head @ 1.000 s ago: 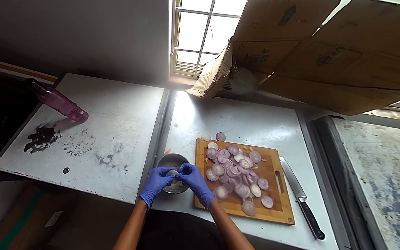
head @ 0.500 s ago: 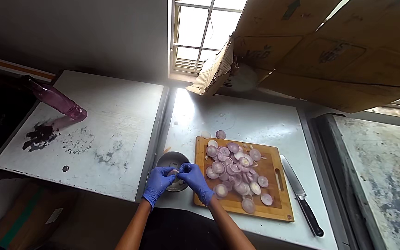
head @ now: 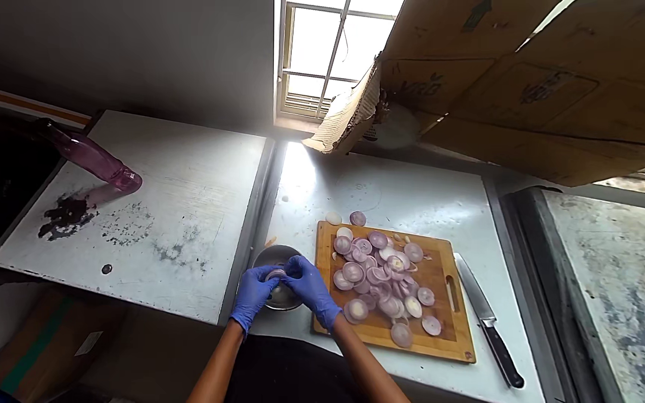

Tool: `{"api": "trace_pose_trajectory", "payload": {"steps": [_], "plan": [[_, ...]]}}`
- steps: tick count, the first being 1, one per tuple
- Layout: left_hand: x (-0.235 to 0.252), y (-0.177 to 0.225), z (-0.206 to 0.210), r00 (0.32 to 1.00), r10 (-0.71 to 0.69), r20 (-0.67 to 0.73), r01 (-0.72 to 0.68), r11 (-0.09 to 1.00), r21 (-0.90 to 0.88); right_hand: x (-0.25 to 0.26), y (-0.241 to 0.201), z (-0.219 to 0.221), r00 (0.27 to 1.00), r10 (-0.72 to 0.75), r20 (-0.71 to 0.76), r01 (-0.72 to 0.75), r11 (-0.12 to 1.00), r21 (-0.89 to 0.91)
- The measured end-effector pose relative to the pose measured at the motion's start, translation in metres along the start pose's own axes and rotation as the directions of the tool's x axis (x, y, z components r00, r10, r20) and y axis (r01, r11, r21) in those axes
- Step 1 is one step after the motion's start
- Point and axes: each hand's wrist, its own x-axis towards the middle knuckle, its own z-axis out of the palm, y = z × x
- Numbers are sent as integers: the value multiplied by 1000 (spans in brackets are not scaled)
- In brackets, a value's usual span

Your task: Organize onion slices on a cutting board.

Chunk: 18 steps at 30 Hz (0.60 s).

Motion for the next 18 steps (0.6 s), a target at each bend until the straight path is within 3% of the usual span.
{"api": "trace_pose_trajectory", "payload": {"steps": [6, 13, 18], "plan": [[2, 5, 6, 990, 128, -57, -115, 975, 193, 2, 4, 6, 996, 25, -81, -17, 995, 94], [-8, 7, 22, 979, 104, -174, -58, 965, 255, 1, -2, 13, 986, 131, -106, -121, 988, 93], [-6, 5, 28, 962, 98, -254, -36, 971, 236, 1, 3, 19, 988, 111, -104, -108, 994, 36]]}}
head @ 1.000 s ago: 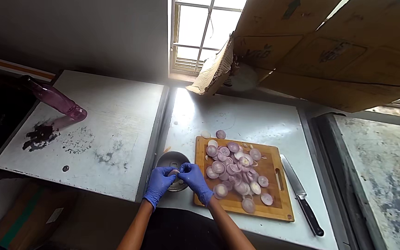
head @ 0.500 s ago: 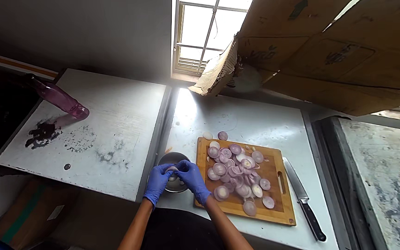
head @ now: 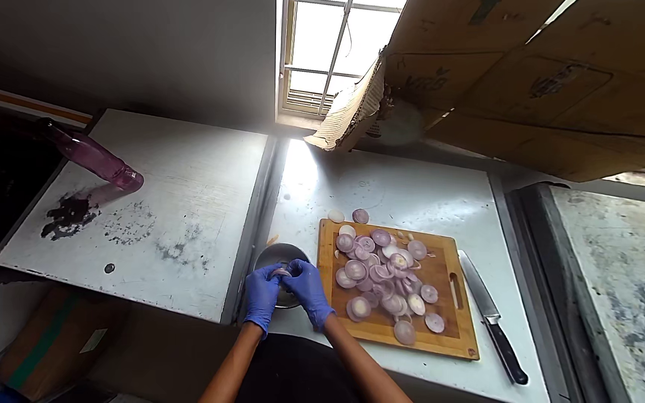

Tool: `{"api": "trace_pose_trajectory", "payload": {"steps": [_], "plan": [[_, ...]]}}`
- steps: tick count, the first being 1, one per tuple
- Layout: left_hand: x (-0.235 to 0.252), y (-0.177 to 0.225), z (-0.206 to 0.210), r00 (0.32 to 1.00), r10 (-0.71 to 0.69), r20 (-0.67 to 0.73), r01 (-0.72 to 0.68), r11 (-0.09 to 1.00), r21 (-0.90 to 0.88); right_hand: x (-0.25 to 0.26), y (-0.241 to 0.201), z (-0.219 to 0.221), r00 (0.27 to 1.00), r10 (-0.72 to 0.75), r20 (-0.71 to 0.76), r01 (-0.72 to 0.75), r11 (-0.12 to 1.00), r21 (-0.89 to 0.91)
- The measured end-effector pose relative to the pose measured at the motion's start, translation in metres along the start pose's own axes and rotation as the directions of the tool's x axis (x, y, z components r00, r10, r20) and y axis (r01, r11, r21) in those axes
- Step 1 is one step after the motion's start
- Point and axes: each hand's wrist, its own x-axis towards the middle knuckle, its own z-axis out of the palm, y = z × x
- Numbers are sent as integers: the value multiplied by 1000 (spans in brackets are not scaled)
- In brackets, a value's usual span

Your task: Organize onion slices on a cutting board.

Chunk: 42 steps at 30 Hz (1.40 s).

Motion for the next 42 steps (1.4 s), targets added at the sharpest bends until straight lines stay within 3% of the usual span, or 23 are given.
{"api": "trace_pose_trajectory", "payload": {"steps": [4, 8, 11, 20, 25, 29, 31, 35, 39, 42], "plan": [[3, 9, 3, 1000, -13, -19, 13, 1000, -9, 1, 6, 6, 997, -48, -65, 45, 998, -51], [11, 13, -4, 997, 18, 74, -23, 998, 63, 1, 4, 4, 995, -88, -55, 87, 996, -20], [6, 16, -4, 994, 44, 96, -59, 985, 161, 3, 4, -1, 997, -68, -26, 69, 997, 31], [1, 12, -1, 996, -32, 83, 12, 971, 237, -2, -6, 7, 995, 16, -99, -29, 991, -134], [3, 8, 2, 996, -88, 33, 84, 991, 106, 5, -1, 7, 997, -10, -79, -6, 979, -204], [14, 0, 1, 990, -140, 29, 140, 990, 24, 6, 0, 4, 998, -56, 33, 59, 993, -98], [15, -3, -1, 990, -139, 32, 138, 990, 42, 3, 1, 3, 997, -21, 77, 24, 999, -39], [12, -9, -3, 983, -171, 64, 176, 980, -89, 4, 5, -2, 997, 74, -15, -73, 996, 47], [7, -8, -7, 955, -265, 136, 298, 875, -381, 7, 6, -7, 994, 86, -63, -83, 995, 51], [6, -5, -10, 948, -254, 193, 315, 842, -438, 5, 2, -7, 995, 74, -62, -71, 996, 52]]}}
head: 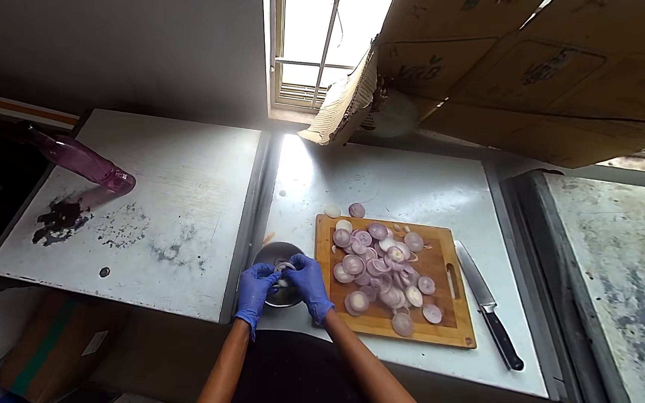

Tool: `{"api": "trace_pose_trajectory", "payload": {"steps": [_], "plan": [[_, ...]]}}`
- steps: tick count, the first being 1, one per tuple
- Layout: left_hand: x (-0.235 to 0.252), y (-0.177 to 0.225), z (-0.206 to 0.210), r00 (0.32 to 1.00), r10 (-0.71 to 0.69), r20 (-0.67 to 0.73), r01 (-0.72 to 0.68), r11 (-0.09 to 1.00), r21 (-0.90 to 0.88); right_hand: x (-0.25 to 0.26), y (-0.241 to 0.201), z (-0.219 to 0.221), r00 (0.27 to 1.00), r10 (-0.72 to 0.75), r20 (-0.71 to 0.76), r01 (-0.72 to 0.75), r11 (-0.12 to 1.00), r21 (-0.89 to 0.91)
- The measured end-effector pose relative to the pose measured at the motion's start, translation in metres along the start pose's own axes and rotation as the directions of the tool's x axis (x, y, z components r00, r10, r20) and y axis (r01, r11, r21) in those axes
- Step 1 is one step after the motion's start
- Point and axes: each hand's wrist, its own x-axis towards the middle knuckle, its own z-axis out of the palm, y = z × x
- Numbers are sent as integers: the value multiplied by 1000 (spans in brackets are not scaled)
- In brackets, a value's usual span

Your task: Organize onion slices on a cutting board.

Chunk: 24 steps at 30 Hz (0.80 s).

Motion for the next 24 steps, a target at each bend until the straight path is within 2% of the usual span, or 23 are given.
{"api": "trace_pose_trajectory", "payload": {"steps": [4, 7, 12, 19, 24], "plan": [[0, 0, 1, 1000, 7, -1, -7, 998, 67, -2, 4, 1, 998, -49, 50, 44, 994, 104], [-1, 2, 1, 1000, 11, -23, -9, 998, 70, -4, 6, 0, 992, -108, 60, 89, 960, 265], [-3, 8, -2, 999, -39, 29, 39, 999, 7, -8, 0, -3, 990, -56, 126, -13, 873, 488], [-1, 7, -7, 996, -20, 87, 7, 989, 149, -8, 0, -1, 987, -51, 152, -35, 858, 513], [-1, 6, -6, 995, -21, 102, 19, 1000, 24, -9, -1, -3, 978, -36, 205, -91, 813, 575]]}}
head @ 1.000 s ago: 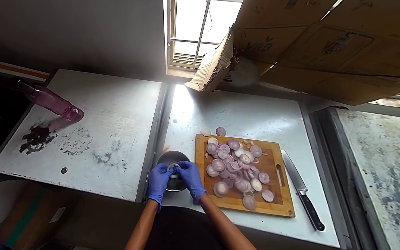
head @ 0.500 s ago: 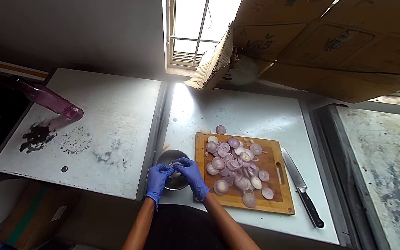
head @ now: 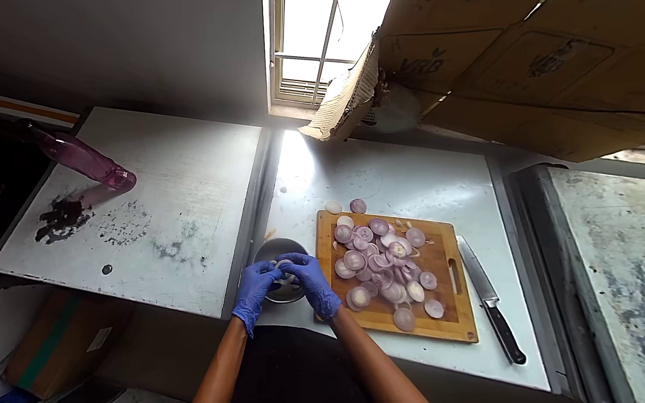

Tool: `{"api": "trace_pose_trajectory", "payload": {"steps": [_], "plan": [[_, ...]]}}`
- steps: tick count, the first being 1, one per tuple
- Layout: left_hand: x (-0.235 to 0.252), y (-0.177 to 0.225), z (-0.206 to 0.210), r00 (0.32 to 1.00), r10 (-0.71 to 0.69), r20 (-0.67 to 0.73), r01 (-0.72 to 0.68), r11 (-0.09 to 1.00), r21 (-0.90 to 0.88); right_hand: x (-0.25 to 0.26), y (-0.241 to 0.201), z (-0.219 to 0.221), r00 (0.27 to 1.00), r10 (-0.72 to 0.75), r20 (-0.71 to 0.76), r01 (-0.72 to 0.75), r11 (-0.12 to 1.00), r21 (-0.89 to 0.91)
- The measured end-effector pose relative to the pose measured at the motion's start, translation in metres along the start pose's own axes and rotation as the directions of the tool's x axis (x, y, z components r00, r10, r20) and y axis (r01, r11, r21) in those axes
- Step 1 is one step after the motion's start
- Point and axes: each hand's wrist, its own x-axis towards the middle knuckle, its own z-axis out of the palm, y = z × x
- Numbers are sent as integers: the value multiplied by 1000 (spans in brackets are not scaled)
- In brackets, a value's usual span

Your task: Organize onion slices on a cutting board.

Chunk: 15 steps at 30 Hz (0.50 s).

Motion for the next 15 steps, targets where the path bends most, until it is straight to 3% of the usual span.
{"api": "trace_pose_trajectory", "payload": {"steps": [10, 15], "plan": [[-2, 2, 1, 1000, -19, -14, 18, 998, -58, -1, 1, 1, 999, 44, -14, -44, 998, 45], [0, -3, 3, 995, 98, -15, -97, 994, 56, 1, 4, 9, 996, 28, -87, -30, 999, -12]]}}
